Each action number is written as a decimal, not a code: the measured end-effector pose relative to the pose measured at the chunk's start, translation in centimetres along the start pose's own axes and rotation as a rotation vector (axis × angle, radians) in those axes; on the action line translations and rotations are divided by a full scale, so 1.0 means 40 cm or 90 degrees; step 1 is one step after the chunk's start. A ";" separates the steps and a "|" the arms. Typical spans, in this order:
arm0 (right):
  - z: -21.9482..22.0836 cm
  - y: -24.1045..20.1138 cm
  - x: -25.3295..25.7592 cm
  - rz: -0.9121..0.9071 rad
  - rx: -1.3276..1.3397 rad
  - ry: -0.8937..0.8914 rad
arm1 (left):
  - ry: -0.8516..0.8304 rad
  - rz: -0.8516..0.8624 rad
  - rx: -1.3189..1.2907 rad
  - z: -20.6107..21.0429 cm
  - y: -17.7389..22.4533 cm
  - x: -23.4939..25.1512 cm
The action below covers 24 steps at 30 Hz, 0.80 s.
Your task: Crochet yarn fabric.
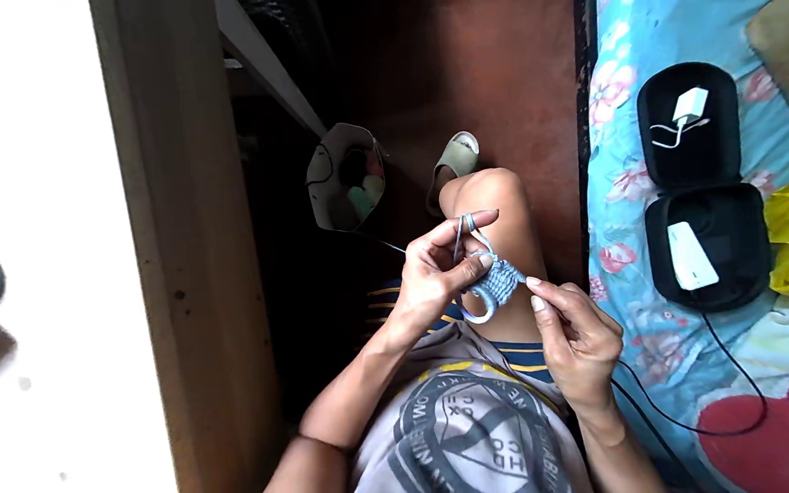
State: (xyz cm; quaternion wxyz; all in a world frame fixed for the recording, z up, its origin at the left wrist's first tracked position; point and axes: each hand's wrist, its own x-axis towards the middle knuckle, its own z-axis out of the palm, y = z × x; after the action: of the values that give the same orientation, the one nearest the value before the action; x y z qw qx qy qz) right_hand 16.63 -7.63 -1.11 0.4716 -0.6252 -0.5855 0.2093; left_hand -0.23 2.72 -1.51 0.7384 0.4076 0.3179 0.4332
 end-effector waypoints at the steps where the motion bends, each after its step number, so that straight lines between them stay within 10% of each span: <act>1: 0.001 0.000 -0.002 0.014 0.026 -0.004 | 0.005 0.000 0.001 0.001 0.000 -0.001; 24: 0.006 -0.003 -0.003 -0.066 -0.163 0.010 | 0.034 -0.045 -0.019 0.003 -0.003 -0.003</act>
State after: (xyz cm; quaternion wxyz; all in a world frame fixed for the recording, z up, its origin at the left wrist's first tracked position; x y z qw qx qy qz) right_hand 16.34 -7.69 -1.14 0.4026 -0.6510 -0.6351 0.1037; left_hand -0.14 2.54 -1.53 0.7504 0.3732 0.3455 0.4222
